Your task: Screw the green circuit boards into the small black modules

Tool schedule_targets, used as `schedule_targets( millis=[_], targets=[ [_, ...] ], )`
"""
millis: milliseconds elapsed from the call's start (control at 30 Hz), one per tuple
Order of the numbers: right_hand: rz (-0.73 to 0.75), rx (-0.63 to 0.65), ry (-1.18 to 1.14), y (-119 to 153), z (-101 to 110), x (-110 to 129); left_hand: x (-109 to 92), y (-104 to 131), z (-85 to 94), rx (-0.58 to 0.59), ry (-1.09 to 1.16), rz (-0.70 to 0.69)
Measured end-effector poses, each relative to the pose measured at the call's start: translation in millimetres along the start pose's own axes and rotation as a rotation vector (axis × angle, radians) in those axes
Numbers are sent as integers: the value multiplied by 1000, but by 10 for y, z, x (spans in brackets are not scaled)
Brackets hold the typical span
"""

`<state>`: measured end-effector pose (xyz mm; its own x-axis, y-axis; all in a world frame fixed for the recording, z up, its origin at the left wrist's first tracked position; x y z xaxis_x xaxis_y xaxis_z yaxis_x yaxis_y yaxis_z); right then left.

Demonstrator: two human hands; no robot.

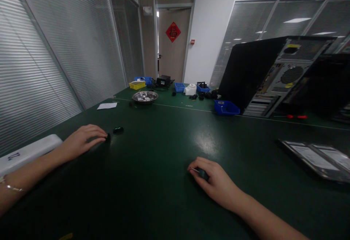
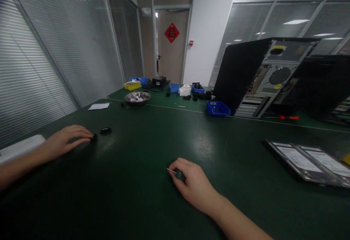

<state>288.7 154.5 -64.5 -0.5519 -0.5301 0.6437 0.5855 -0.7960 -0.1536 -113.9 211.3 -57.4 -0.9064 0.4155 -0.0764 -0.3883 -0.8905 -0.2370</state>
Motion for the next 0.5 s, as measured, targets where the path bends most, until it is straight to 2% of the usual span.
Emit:
schedule_targets(
  millis=[500],
  targets=[
    [29, -7, 3, -26, 12, 32, 203, -195, -6, 131, 57, 235]
  ],
)
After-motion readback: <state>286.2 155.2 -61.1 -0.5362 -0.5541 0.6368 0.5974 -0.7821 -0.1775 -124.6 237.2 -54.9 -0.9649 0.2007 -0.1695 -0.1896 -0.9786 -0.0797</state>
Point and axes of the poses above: each hand's wrist, its own y-axis away from the middle knuckle, its own z-axis out of the back of the hand, x = y × z, the point moved 10 cm from there along -y, towards the middle knuckle, and after that the axes turned 2 degrees about -z, right-handed, at the moved point
